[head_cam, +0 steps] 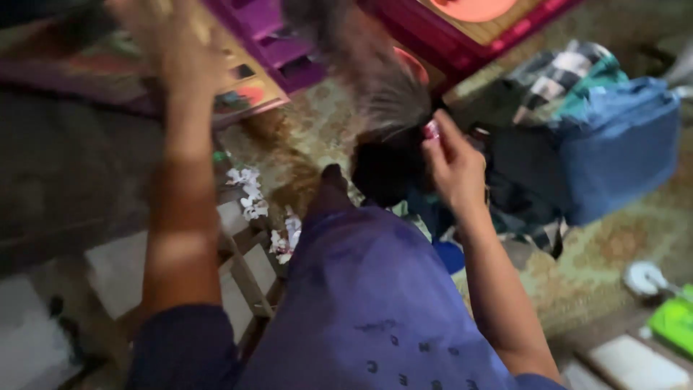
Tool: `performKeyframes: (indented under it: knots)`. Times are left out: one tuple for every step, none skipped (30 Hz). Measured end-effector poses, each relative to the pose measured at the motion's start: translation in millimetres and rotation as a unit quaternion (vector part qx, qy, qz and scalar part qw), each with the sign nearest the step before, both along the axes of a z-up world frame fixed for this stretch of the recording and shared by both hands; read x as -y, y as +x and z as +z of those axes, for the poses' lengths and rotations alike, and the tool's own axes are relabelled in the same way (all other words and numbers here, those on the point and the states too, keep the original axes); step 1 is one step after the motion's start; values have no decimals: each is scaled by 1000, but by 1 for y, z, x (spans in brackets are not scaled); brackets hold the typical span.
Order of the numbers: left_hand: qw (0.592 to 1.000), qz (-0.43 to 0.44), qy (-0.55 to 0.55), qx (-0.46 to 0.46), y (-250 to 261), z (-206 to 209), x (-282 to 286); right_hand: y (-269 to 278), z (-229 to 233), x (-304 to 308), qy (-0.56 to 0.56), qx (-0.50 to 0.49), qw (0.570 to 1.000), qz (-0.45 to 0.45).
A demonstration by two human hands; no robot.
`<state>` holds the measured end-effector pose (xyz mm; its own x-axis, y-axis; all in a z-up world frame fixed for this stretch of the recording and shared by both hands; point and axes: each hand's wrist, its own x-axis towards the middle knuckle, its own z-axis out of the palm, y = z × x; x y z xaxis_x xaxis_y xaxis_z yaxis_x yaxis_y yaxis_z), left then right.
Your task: The person is cleaning a small, colorful cabinet by dusting its exterior and interior surfaces with a feather duster, opening and closing doors to reach all areas.
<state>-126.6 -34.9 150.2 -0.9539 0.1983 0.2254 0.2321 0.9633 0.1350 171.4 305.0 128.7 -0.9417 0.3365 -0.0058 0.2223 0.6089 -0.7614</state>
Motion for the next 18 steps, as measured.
performKeyframes:
  knots:
    - [999, 24, 12, 34, 17, 24, -9, 1, 7, -7, -26, -39, 997, -57]
    - [996, 48, 22, 69, 34, 49, -16, 3, 15, -15, -51, -78, 989, -113]
    - [996, 32, 23, 78, 35, 24, -3, 6, 13, -22, -46, -72, 988, -130]
    - [998, -12, 58, -29, 35, 0, 9, 8, 12, -31, -42, -87, 982, -160]
    - [984, -62, 95, -135, 32, -23, 20, 11, 11, -40, -38, -104, 975, -193]
    - [984, -80, 100, -126, 36, -30, 21, 14, 13, -50, -33, -98, 972, -212]
    - [942, -61, 321, -81, 41, -35, 22, 18, 15, -61, 2, -111, 971, -212]
    - [851, -36, 524, -26, 44, -41, 24, 22, 17, -72, 36, -122, 969, -211]
    - [849, -48, 527, -12, 59, -38, 26, 23, 13, -73, 42, -117, 966, -228]
    - [937, -43, 346, -33, 73, -35, 29, 24, 9, -74, 29, -114, 964, -237]
    - [986, -37, 149, -62, 86, -31, 35, 22, 4, -76, 14, -113, 963, -243]
    - [985, -51, 152, -57, 93, -42, 41, 30, 12, -73, 18, -110, 960, -256]
    - [990, -10, 108, -85, 99, -52, 49, 33, 19, -70, 7, -110, 962, -249]
    - [991, 30, 63, -114, 105, -61, 59, 35, 27, -66, -4, -110, 964, -242]
    - [991, 25, 65, -117, 117, -45, 42, 40, 18, -66, -4, -113, 963, -246]
    - [993, 41, 52, -92, 130, -29, 27, 45, 9, -64, -25, -85, 960, -266]
    - [995, 62, 40, -72, 144, -12, 14, 45, -1, -64, -48, -60, 957, -280]
    - [994, 63, 41, -78, 147, -15, 6, 51, 1, -62, -49, -67, 957, -279]
